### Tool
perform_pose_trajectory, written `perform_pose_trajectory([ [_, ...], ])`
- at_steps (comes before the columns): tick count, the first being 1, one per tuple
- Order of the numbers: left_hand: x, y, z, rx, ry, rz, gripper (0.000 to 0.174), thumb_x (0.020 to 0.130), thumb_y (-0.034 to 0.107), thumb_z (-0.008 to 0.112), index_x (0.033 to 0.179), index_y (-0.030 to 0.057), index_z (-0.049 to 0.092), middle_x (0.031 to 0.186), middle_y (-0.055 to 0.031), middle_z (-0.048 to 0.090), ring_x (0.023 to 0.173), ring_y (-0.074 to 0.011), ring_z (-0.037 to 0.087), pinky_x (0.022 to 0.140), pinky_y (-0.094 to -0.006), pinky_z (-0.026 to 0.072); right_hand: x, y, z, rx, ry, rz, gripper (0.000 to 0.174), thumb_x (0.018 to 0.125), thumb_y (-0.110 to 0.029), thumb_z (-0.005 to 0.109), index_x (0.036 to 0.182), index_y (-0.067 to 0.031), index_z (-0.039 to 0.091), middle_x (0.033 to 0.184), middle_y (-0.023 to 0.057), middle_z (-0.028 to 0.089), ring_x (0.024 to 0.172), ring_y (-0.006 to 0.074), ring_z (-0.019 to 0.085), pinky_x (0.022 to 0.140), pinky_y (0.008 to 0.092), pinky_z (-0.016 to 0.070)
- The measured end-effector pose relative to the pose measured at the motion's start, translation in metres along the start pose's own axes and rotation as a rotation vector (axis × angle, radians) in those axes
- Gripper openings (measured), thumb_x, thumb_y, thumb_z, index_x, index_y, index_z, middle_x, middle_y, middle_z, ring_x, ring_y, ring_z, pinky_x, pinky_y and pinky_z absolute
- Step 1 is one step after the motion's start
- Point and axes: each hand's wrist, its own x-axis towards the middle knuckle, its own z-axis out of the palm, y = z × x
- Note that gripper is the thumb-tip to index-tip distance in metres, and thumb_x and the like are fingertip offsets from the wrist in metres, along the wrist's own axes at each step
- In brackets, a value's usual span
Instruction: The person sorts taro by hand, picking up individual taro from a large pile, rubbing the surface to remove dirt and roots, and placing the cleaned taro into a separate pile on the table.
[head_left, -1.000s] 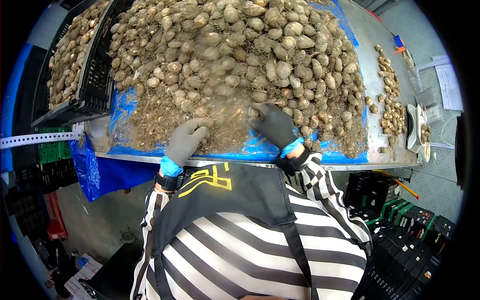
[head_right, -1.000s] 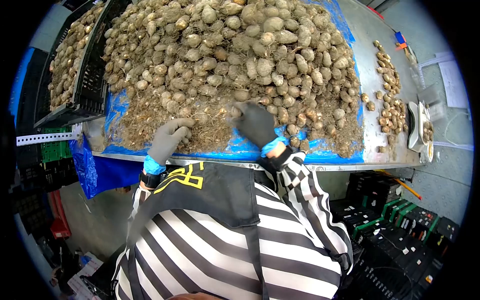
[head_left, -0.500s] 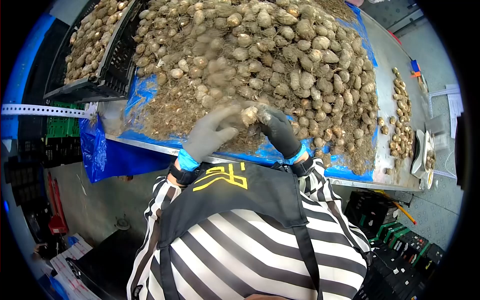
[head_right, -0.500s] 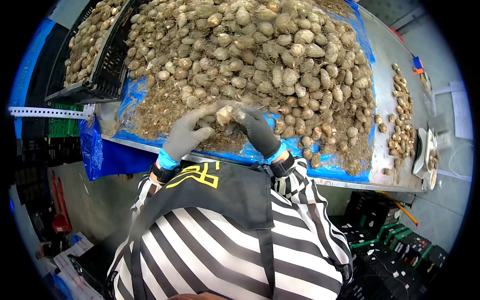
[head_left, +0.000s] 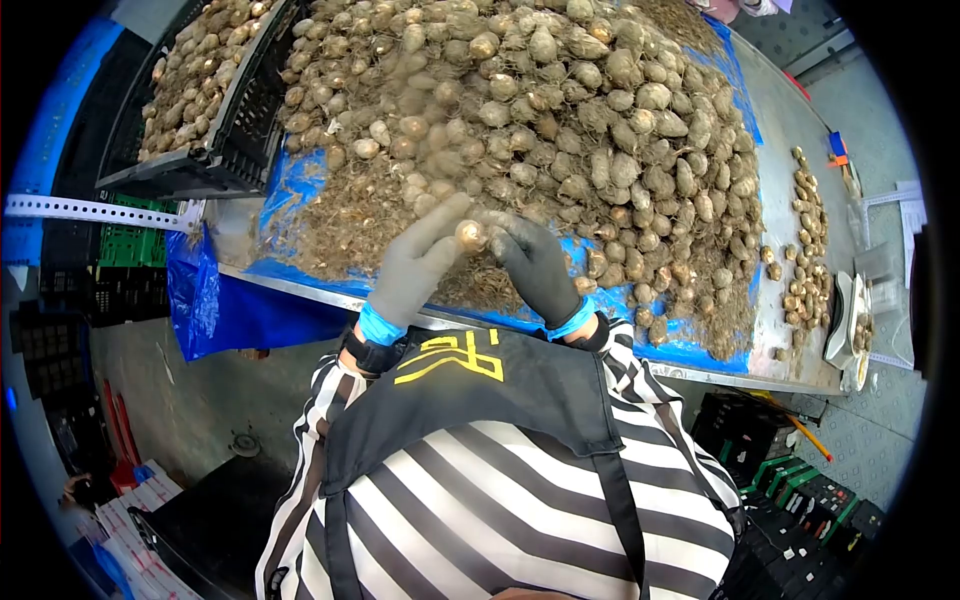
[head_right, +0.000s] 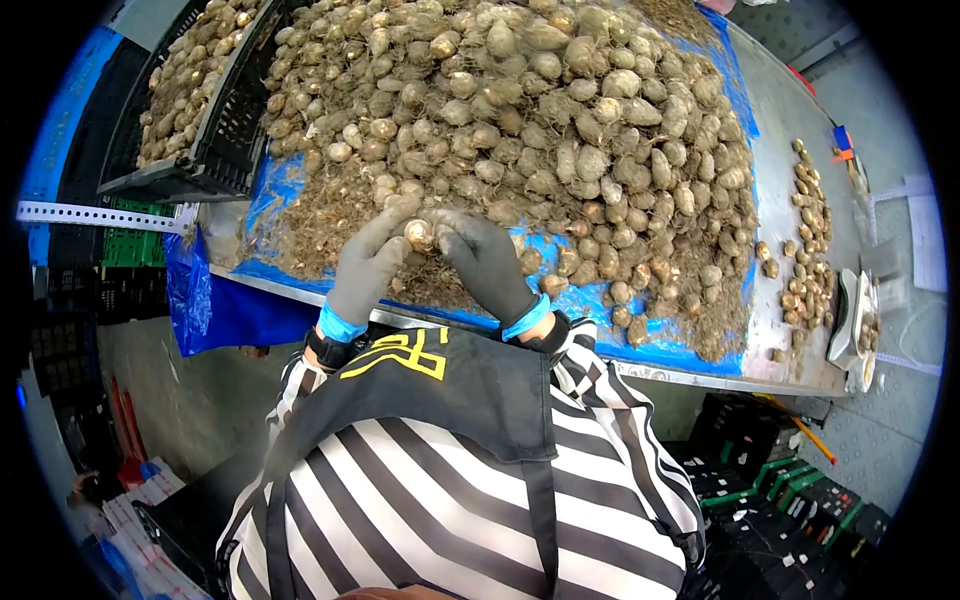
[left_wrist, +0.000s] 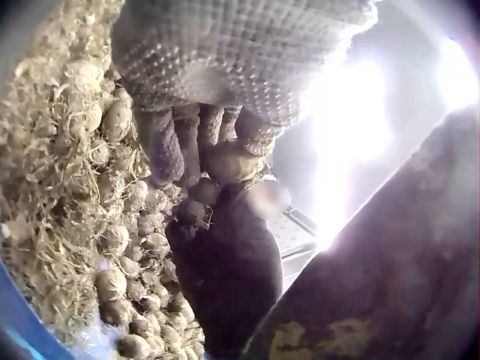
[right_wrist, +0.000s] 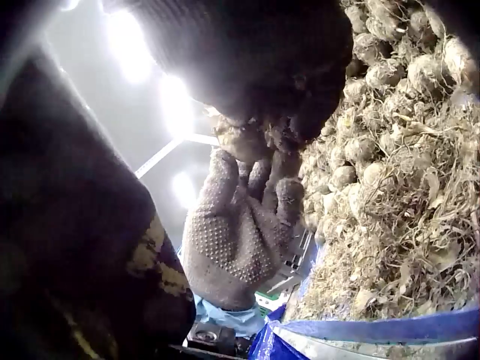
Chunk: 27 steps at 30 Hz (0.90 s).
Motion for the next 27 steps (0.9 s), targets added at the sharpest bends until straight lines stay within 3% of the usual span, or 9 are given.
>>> perform_pose_trajectory([
  [6,0.003,0.014,-0.002,-0.114,-0.002,-0.136,0.041,0.097,0.008,0.05,0.138,0.0014,0.052,0.125,-0.0088,0.062,0.101,-0.0142,0.064,0.084,-0.0258,0.0527,-0.003,-0.008,0.004,0.083,0.029,-0.018,0.037,0.086,-0.003,0.058,0.122,-0.0023,0.064,0.106,0.0151,0.069,0.092,0.0189,0.067,0.08,0.032,0.0531],
  [9,0.003,0.019,0.0,-0.154,0.031,-0.197,0.04,0.097,0.008,0.052,0.136,0.0021,0.054,0.123,-0.0091,0.063,0.095,-0.014,0.065,0.084,-0.0251,0.0523,-0.002,-0.016,0.008,0.108,0.023,0.094,0.038,0.083,0.001,0.063,0.12,-0.0024,0.065,0.105,0.0137,0.069,0.088,0.0178,0.068,0.077,0.0311,0.0539],
  [12,0.006,0.008,0.002,0.028,0.002,-0.105,0.04,0.097,0.009,0.054,0.136,0.0028,0.054,0.119,-0.009,0.064,0.094,-0.0147,0.065,0.084,-0.0263,0.0527,0.0,-0.008,0.006,-0.062,0.171,-0.145,0.033,0.082,0.0,0.067,0.114,-0.0039,0.067,0.098,0.0121,0.069,0.081,0.0203,0.069,0.071,0.0321,0.0543],
  [15,0.005,0.003,0.003,-0.082,-0.006,-0.047,0.038,0.096,0.011,0.059,0.133,0.0026,0.056,0.111,-0.007,0.065,0.092,-0.0156,0.065,0.083,-0.0277,0.0533,0.007,-0.009,0.009,-0.143,0.175,-0.319,0.019,0.083,-0.005,0.068,0.102,-0.0056,0.069,0.091,0.0107,0.069,0.077,0.0245,0.068,0.069,0.0342,0.0537],
  [18,0.008,0.0,0.003,-0.532,0.032,-0.12,0.035,0.094,0.012,0.061,0.127,0.002,0.058,0.105,-0.006,0.065,0.092,-0.0154,0.065,0.081,-0.0277,0.0543,0.009,-0.011,0.009,-0.089,-0.041,-0.319,0.007,0.084,-0.01,0.067,0.09,-0.0072,0.069,0.085,0.0102,0.067,0.075,0.0278,0.066,0.067,0.0361,0.053],
  [21,0.007,-0.001,-0.008,-0.459,0.086,-0.157,0.032,0.093,0.011,0.063,0.122,0.0017,0.058,0.102,-0.0056,0.064,0.091,-0.0143,0.064,0.078,-0.0262,0.0546,0.0,-0.003,0.014,-0.121,-0.175,-0.23,0.008,0.085,-0.012,0.065,0.088,-0.0062,0.068,0.085,0.0097,0.068,0.075,0.0258,0.066,0.068,0.0358,0.0531],
  [24,0.005,0.003,-0.009,-0.378,0.056,-0.126,0.04,0.095,0.017,0.062,0.129,0.0003,0.05,0.117,-0.012,0.063,0.099,-0.0181,0.064,0.079,-0.0284,0.0548,0.005,0.005,-0.007,-0.136,-0.089,-0.082,0.012,0.084,-0.011,0.065,0.093,-0.005,0.067,0.085,0.0097,0.067,0.074,0.0238,0.066,0.068,0.0349,0.0526],
  [25,0.005,0.003,-0.009,-0.37,0.057,-0.141,0.04,0.094,0.014,0.063,0.129,0.0002,0.051,0.118,-0.012,0.063,0.1,-0.0181,0.064,0.08,-0.0285,0.0548,0.008,0.005,-0.012,-0.146,-0.068,0.014,0.017,0.085,-0.011,0.064,0.1,-0.0038,0.068,0.087,0.009,0.068,0.077,0.0173,0.066,0.069,0.0301,0.0525],
  [27,0.006,0.004,-0.007,-0.355,0.049,-0.166,0.04,0.091,0.008,0.063,0.128,0.0001,0.052,0.12,-0.012,0.063,0.101,-0.0181,0.064,0.082,-0.0286,0.0548,0.009,-0.008,-0.01,0.091,0.025,0.054,0.02,0.085,-0.01,0.065,0.102,-0.0025,0.07,0.089,0.0097,0.069,0.079,0.0142,0.066,0.07,0.0276,0.0525],
])
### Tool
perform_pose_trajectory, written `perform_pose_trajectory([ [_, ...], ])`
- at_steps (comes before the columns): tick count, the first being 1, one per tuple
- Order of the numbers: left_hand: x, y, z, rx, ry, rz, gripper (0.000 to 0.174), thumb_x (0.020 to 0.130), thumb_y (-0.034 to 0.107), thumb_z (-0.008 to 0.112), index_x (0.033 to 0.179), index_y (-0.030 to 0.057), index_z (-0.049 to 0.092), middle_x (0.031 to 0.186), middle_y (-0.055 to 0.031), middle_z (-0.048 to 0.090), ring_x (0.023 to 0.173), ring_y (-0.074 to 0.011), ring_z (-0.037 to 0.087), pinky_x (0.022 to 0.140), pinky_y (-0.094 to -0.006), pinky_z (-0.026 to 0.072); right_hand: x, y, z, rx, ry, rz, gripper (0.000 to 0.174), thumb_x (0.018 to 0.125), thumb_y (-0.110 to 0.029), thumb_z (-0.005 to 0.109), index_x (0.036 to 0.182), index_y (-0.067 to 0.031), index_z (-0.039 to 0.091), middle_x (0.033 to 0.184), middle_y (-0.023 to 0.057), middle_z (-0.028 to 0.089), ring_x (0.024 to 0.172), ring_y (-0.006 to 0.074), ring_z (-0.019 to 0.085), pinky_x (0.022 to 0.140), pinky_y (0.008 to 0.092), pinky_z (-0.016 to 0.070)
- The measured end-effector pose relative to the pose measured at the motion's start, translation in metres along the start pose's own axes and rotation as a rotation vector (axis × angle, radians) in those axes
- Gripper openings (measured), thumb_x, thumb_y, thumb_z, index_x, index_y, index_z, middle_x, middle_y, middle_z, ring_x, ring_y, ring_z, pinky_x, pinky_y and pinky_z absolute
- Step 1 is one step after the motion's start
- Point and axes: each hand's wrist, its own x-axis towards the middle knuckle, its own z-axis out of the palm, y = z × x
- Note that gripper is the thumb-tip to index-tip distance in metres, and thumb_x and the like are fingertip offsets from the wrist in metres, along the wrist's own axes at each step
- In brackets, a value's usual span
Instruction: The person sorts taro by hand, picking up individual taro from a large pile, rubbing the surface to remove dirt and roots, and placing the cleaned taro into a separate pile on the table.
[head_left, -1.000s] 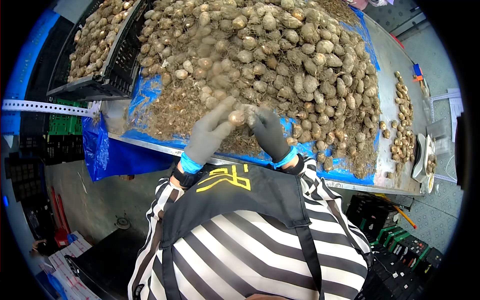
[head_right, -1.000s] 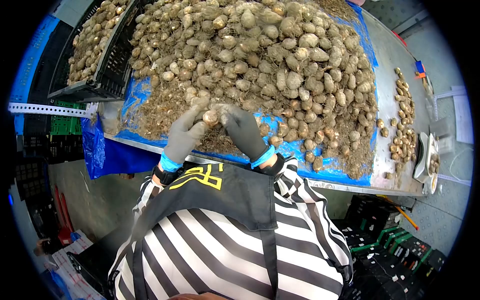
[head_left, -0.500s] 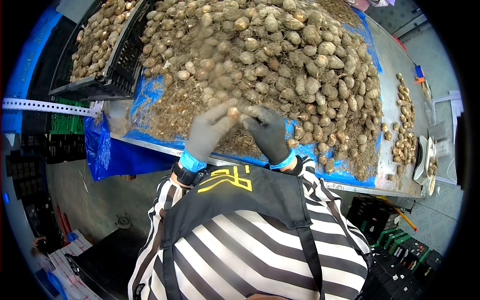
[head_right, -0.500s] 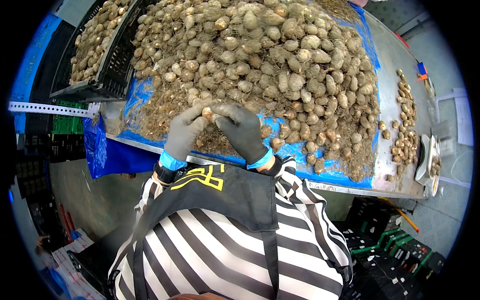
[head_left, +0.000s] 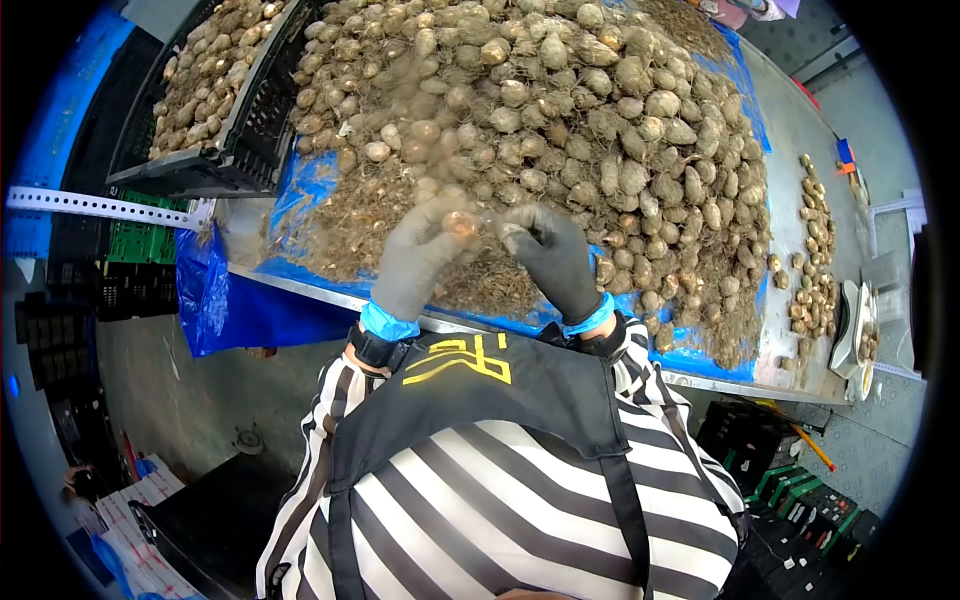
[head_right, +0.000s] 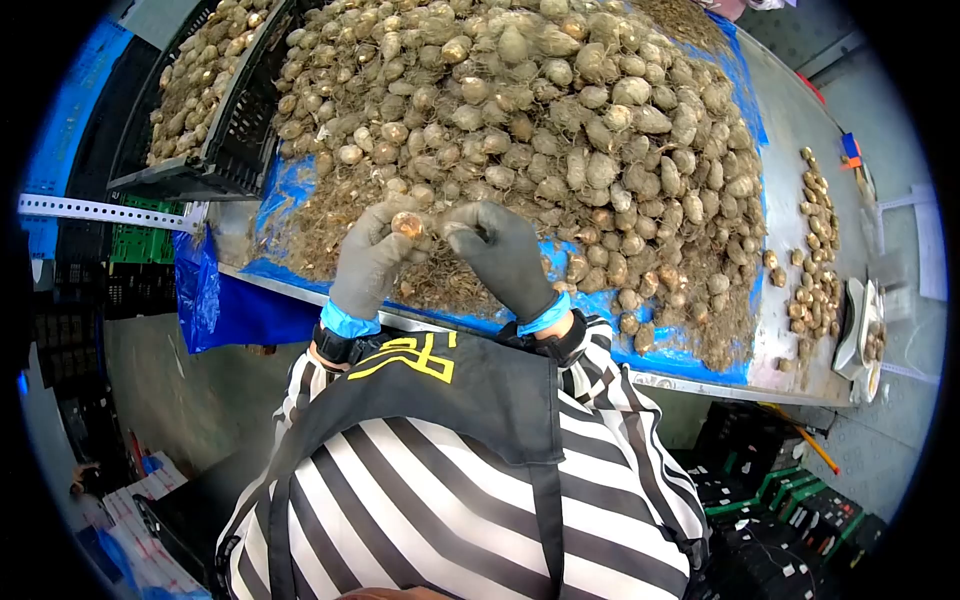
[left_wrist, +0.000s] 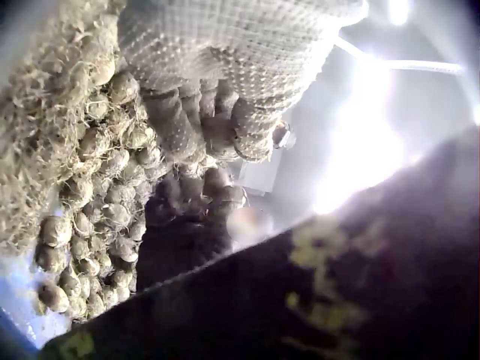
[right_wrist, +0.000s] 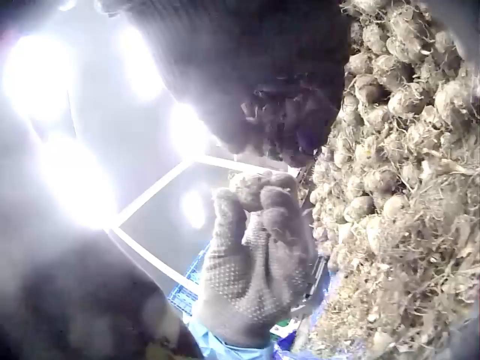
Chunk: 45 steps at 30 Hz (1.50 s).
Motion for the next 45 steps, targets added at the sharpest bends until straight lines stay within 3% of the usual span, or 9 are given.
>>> perform_pose_trajectory([
  [14,-0.002,0.004,0.008,0.32,0.064,0.201,0.041,0.076,0.002,0.075,0.114,-0.0008,0.059,0.11,-0.0071,0.063,0.096,-0.0151,0.064,0.079,-0.0272,0.0551,0.002,-0.016,0.017,-0.012,0.085,-0.111,0.009,0.079,-0.004,0.067,0.086,0.0014,0.065,0.083,0.0076,0.068,0.074,0.01,0.061,0.066,0.0255,0.05],
  [17,-0.003,0.006,0.008,0.116,0.067,0.097,0.043,0.077,0.006,0.075,0.116,-0.0013,0.057,0.105,-0.0076,0.065,0.088,-0.0151,0.065,0.071,-0.0266,0.0561,0.001,-0.007,0.01,-0.033,-0.212,-0.224,0.01,0.081,-0.009,0.066,0.084,-0.0007,0.061,0.085,0.0075,0.067,0.07,0.0129,0.06,0.066,0.0275,0.0501],
  [23,-0.007,0.015,0.005,-0.033,-0.02,0.03,0.044,0.076,0.0,0.068,0.118,-0.0016,0.054,0.103,-0.0098,0.064,0.078,-0.0157,0.065,0.064,-0.0266,0.0558,0.003,-0.01,-0.009,0.524,-0.017,0.067,0.006,0.083,-0.005,0.055,0.085,-0.0014,0.059,0.083,0.0093,0.066,0.076,0.0154,0.062,0.065,0.029,0.05],
  [27,-0.004,0.009,0.006,0.05,0.045,0.099,0.046,0.075,-0.004,0.065,0.12,-0.0012,0.054,0.104,-0.0099,0.064,0.08,-0.0157,0.065,0.065,-0.0276,0.0568,0.009,-0.004,-0.022,0.572,-0.048,-0.095,0.016,0.088,-0.006,0.047,0.08,0.0001,0.059,0.076,0.0098,0.063,0.064,0.0157,0.058,0.064,0.0278,0.0486],
  [31,-0.002,0.009,0.005,0.041,0.019,0.071,0.047,0.076,-0.006,0.065,0.122,-0.0011,0.055,0.107,-0.0082,0.063,0.089,-0.0153,0.065,0.075,-0.0272,0.0563,0.008,-0.001,-0.007,-0.078,0.062,-0.062,0.02,0.086,-0.017,0.06,0.086,0.001,0.069,0.083,0.0114,0.07,0.076,0.0176,0.065,0.068,0.0307,0.0508],
  [36,-0.006,0.013,0.009,0.131,0.038,0.082,0.047,0.077,-0.006,0.071,0.122,0.001,0.058,0.113,-0.0068,0.062,0.103,-0.0136,0.062,0.088,-0.0258,0.0536,0.005,-0.018,0.016,-0.04,0.109,-0.165,0.02,0.079,-0.01,0.069,0.097,-0.0021,0.072,0.086,0.0102,0.071,0.076,0.0168,0.067,0.068,0.0298,0.0528],
  [39,-0.006,0.009,0.011,0.335,0.086,0.226,0.044,0.074,-0.004,0.075,0.115,0.0041,0.062,0.109,-0.0055,0.063,0.103,-0.0171,0.062,0.087,-0.0287,0.0532,0.005,-0.018,0.018,-0.161,0.126,-0.172,0.02,0.079,-0.011,0.071,0.097,-0.0017,0.071,0.086,0.0102,0.071,0.074,0.016,0.067,0.067,0.0296,0.0526],
  [41,-0.003,0.004,0.007,0.633,0.102,0.556,0.041,0.072,-0.001,0.078,0.111,0.0055,0.064,0.107,-0.0059,0.062,0.101,-0.0208,0.062,0.085,-0.0313,0.0524,0.006,-0.013,0.02,-0.158,0.117,-0.103,0.018,0.079,-0.011,0.07,0.095,-0.0018,0.07,0.084,0.0089,0.07,0.073,0.0136,0.065,0.065,0.0288,0.0518],
  [45,-0.003,0.007,0.013,0.982,0.197,0.853,0.041,0.069,0.004,0.082,0.106,0.0063,0.066,0.104,-0.0073,0.062,0.1,-0.0274,0.061,0.082,-0.0351,0.0506,0.011,0.01,0.021,0.147,-0.007,0.219,0.014,0.081,-0.011,0.068,0.091,-0.001,0.069,0.079,0.0049,0.066,0.07,0.0081,0.059,0.062,0.0267,0.0493],
])
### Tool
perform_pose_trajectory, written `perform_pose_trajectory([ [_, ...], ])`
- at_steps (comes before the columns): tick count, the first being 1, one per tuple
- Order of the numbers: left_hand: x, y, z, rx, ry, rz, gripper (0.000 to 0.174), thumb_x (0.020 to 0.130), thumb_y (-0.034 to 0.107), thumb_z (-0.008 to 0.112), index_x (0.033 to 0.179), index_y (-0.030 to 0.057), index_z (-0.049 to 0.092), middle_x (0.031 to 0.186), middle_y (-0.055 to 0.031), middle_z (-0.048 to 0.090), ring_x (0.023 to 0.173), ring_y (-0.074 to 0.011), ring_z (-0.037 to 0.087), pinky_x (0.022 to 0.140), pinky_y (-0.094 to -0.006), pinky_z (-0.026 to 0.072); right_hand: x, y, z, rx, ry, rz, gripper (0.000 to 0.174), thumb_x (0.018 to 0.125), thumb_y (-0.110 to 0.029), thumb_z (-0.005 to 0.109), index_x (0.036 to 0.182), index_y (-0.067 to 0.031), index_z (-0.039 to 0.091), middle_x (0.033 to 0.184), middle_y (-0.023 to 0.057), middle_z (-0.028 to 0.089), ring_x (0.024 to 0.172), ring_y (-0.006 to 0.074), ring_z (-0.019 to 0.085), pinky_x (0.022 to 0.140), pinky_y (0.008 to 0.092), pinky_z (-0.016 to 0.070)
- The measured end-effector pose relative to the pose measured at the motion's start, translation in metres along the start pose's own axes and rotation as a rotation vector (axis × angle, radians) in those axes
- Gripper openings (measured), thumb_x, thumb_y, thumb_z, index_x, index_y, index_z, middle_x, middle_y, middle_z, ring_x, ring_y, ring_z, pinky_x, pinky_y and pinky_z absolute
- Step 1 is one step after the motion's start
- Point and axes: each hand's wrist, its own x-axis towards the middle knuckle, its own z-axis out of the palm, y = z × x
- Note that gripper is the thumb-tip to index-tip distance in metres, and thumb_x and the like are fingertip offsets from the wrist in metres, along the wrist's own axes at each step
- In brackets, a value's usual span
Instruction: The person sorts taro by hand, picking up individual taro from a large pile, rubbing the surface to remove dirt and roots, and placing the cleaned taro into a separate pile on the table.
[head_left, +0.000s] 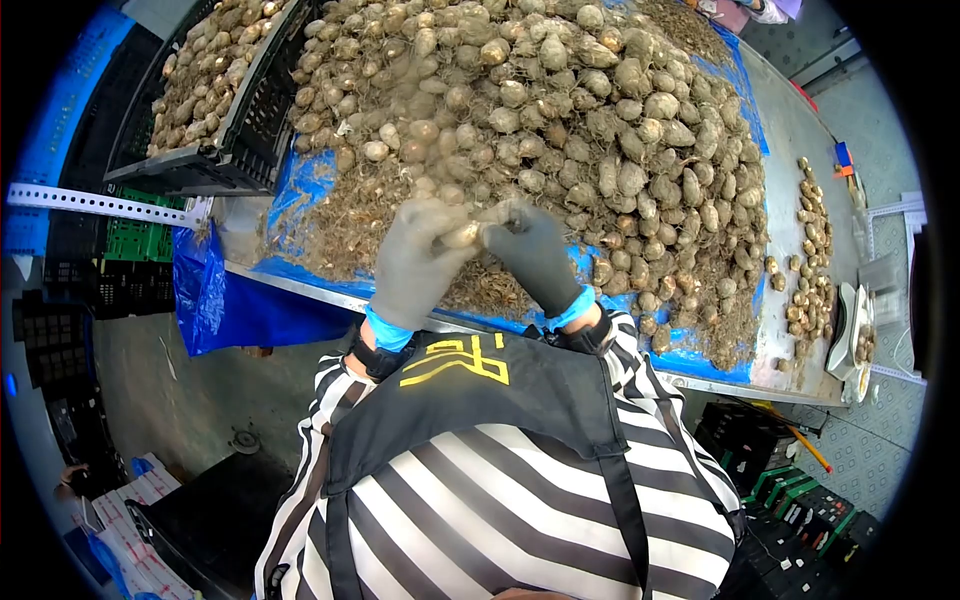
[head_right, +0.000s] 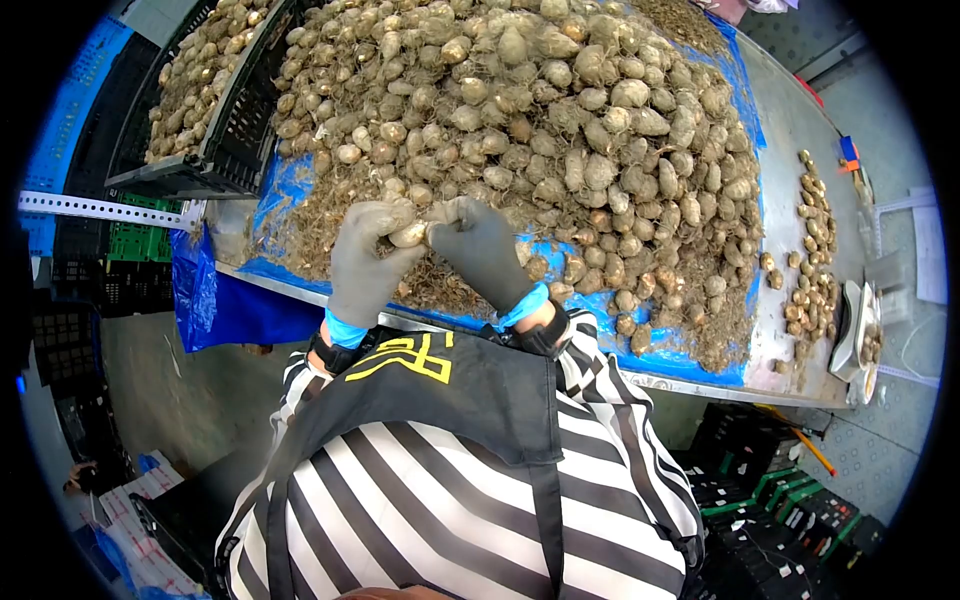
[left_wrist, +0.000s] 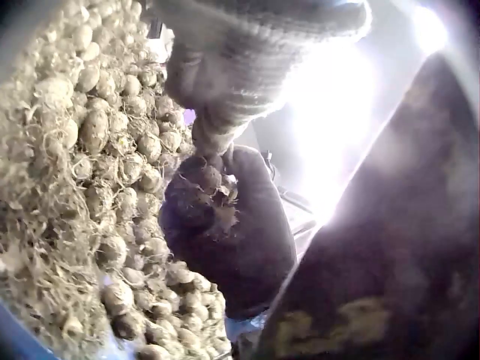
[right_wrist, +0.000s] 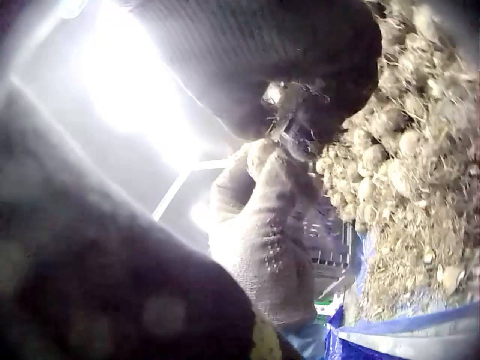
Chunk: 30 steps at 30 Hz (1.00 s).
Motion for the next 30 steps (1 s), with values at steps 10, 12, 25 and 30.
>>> perform_pose_trajectory([
  [10,0.005,0.008,-0.013,-0.778,-0.065,-0.772,0.05,0.072,-0.009,0.066,0.12,-0.0014,0.056,0.112,-0.0077,0.064,0.087,-0.0141,0.064,0.072,-0.0268,0.0554,0.003,0.016,-0.027,-0.255,0.028,-0.024,0.013,0.085,-0.015,0.065,0.09,-0.0036,0.067,0.077,0.0044,0.066,0.069,0.0129,0.061,0.062,0.0286,0.0478],
  [12,0.006,0.008,-0.012,-0.79,-0.063,-0.76,0.051,0.073,-0.008,0.063,0.123,-0.0009,0.055,0.111,-0.0086,0.064,0.085,-0.0147,0.065,0.073,-0.0268,0.0557,0.003,0.018,-0.034,-0.504,0.08,-0.066,0.012,0.085,-0.015,0.066,0.091,-0.0047,0.068,0.081,0.0053,0.068,0.07,0.0152,0.064,0.062,0.0293,0.0483],
  [25,-0.002,-0.001,-0.006,-0.564,-0.16,-0.594,0.036,0.084,-0.002,0.066,0.12,-0.001,0.059,0.118,-0.0084,0.061,0.099,-0.0145,0.064,0.084,-0.026,0.0527,-0.01,-0.036,-0.008,-0.429,0.035,-0.34,0.02,0.08,-0.011,0.068,0.097,-0.0031,0.072,0.084,0.0102,0.071,0.074,0.0161,0.066,0.067,0.0302,0.0518],
  [30,0.001,0.004,-0.014,-0.681,-0.315,-0.506,0.031,0.086,-0.001,0.066,0.116,-0.001,0.062,0.113,-0.0067,0.063,0.104,-0.0145,0.062,0.086,-0.0252,0.0512,0.003,-0.016,-0.016,-0.204,-0.058,-0.111,0.016,0.08,-0.02,0.068,0.087,-0.005,0.071,0.083,0.0153,0.069,0.071,0.0272,0.067,0.065,0.0359,0.0512],
])
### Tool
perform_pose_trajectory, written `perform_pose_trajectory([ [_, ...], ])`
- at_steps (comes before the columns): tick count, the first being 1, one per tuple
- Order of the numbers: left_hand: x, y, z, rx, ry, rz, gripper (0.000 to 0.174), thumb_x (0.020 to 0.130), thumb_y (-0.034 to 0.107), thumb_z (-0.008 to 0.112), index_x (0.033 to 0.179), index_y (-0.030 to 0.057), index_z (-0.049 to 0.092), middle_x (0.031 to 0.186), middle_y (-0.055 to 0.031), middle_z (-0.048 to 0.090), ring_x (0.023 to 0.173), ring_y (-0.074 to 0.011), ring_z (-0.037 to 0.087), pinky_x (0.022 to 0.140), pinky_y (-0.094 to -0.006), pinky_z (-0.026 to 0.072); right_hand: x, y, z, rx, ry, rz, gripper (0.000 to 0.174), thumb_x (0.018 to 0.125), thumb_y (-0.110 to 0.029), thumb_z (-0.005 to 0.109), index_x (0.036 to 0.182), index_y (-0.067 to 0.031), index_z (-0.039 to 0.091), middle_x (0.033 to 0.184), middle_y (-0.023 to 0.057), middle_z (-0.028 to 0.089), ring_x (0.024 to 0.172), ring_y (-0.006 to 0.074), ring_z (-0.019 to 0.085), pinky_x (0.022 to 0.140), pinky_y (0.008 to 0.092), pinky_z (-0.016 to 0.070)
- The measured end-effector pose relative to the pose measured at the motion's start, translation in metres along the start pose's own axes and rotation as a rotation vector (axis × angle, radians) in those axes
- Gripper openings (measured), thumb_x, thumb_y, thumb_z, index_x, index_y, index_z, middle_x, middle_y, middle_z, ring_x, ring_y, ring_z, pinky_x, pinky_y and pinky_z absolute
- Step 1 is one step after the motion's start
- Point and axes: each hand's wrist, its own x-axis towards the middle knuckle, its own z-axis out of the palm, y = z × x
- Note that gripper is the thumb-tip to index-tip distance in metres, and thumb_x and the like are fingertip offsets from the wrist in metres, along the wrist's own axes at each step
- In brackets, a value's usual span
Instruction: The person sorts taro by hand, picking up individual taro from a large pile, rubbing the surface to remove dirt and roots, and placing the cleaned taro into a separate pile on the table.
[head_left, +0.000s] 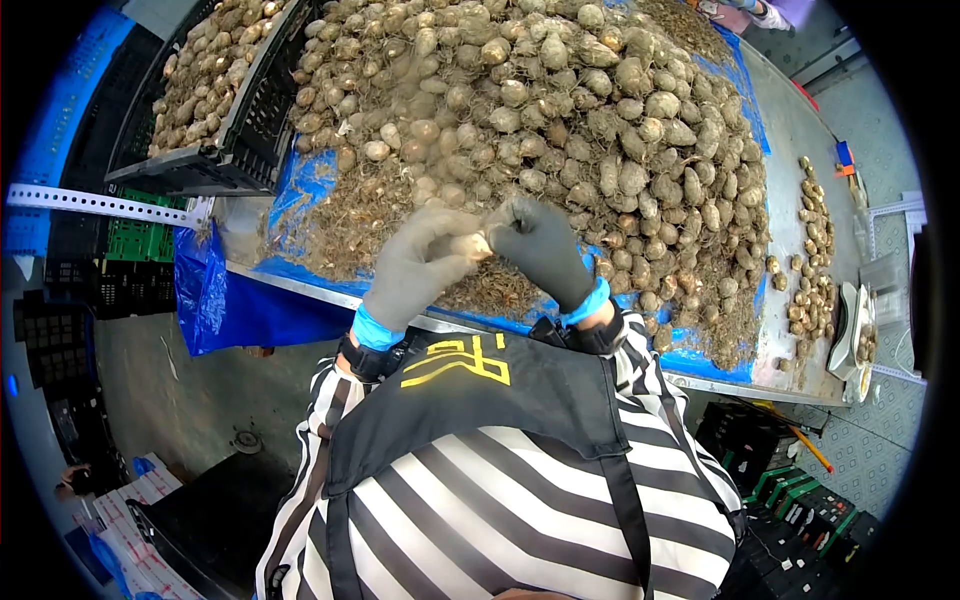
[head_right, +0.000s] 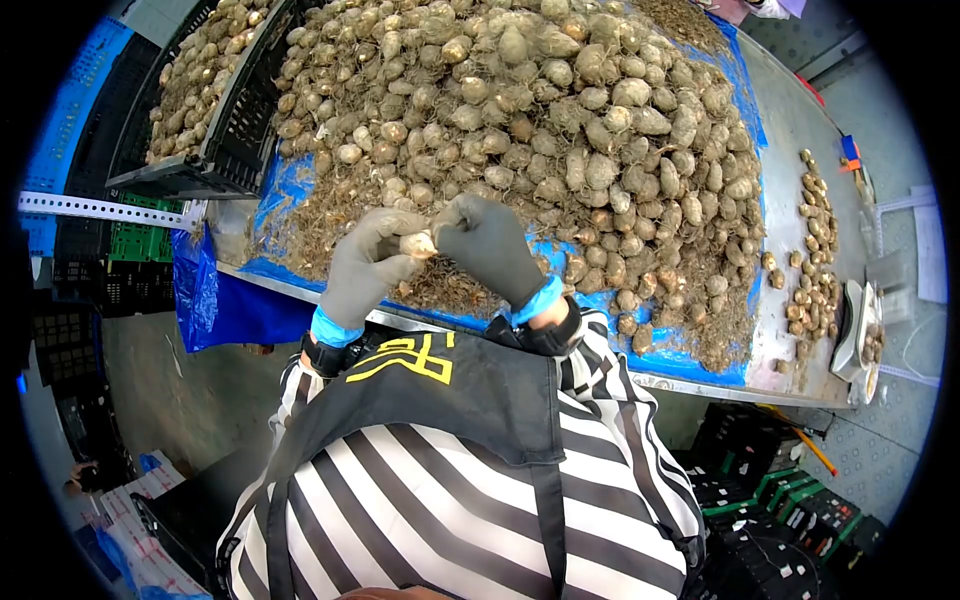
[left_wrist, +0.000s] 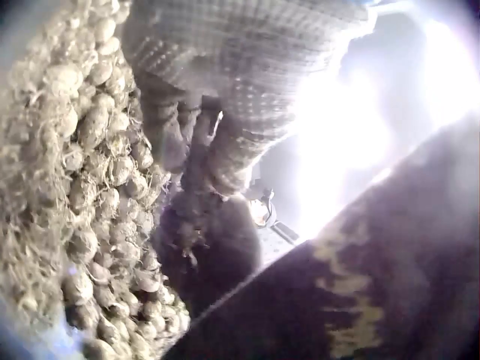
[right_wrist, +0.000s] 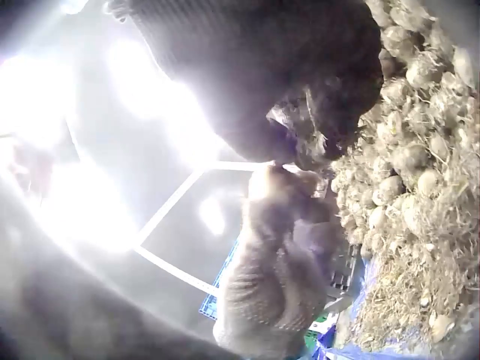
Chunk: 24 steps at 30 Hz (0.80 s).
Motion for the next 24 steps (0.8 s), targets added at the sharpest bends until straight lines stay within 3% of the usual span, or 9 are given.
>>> perform_pose_trajectory([
  [3,-0.002,0.012,0.006,-0.185,0.02,-0.248,0.042,0.083,-0.004,0.063,0.125,-0.003,0.055,0.114,-0.0118,0.064,0.1,-0.0171,0.064,0.088,-0.0301,0.0541,0.01,0.023,-0.004,-0.081,0.108,0.034,0.018,0.083,-0.021,0.064,0.085,-0.0037,0.069,0.081,0.0145,0.068,0.073,0.0268,0.066,0.067,0.0352,0.0505],
  [6,-0.003,0.004,0.0,-0.371,0.064,-0.22,0.035,0.091,0.006,0.064,0.125,-0.0025,0.058,0.114,-0.0089,0.063,0.101,-0.0165,0.064,0.085,-0.0275,0.0535,0.004,0.023,-0.013,-0.466,0.03,0.047,0.021,0.085,-0.022,0.062,0.089,-0.0033,0.07,0.08,0.0127,0.068,0.074,0.0226,0.065,0.069,0.0352,0.0503],
  [9,-0.002,-0.008,-0.005,-0.453,0.044,-0.166,0.043,0.095,0.012,0.061,0.134,-0.0025,0.051,0.118,-0.0107,0.062,0.101,-0.0194,0.065,0.084,-0.0306,0.0552,-0.005,0.016,-0.01,-0.144,0.103,-0.051,0.019,0.087,-0.015,0.061,0.092,0.001,0.068,0.079,0.0083,0.068,0.072,0.0129,0.062,0.067,0.0297,0.0485],
  [12,-0.001,-0.01,-0.002,-0.539,0.047,-0.158,0.046,0.094,0.013,0.062,0.135,-0.0017,0.048,0.119,-0.0106,0.061,0.101,-0.02,0.065,0.084,-0.0309,0.0553,-0.012,-0.008,0.002,0.108,0.179,-0.213,0.018,0.082,-0.012,0.067,0.097,-0.0046,0.072,0.084,0.0147,0.068,0.074,0.0257,0.067,0.067,0.0334,0.0515],
  [16,0.002,-0.007,0.002,-0.48,0.114,-0.194,0.044,0.092,0.011,0.066,0.131,-0.0007,0.05,0.116,-0.0088,0.061,0.101,-0.0187,0.064,0.084,-0.0301,0.055,-0.016,-0.021,0.01,-0.106,0.208,-0.399,0.019,0.078,-0.007,0.069,0.096,-0.0052,0.073,0.083,0.0136,0.067,0.07,0.0258,0.066,0.063,0.0327,0.0516],
  [18,0.002,-0.013,0.001,-0.336,0.13,-0.129,0.04,0.09,0.009,0.067,0.127,-0.0003,0.053,0.113,-0.0073,0.062,0.099,-0.0172,0.064,0.083,-0.029,0.0548,-0.015,-0.018,0.017,-0.219,0.267,-0.457,0.018,0.076,-0.007,0.069,0.094,-0.0055,0.072,0.08,0.0122,0.066,0.068,0.0261,0.065,0.061,0.0338,0.0512],
  [24,0.001,0.001,-0.001,-0.125,0.1,-0.141,0.032,0.089,0.005,0.068,0.119,-0.001,0.059,0.108,-0.0066,0.065,0.094,-0.0157,0.065,0.08,-0.0281,0.0554,-0.015,-0.015,0.015,-0.345,0.251,-0.482,0.011,0.075,-0.009,0.068,0.085,-0.0065,0.068,0.073,0.0109,0.062,0.063,0.0278,0.062,0.057,0.0378,0.0498],
])
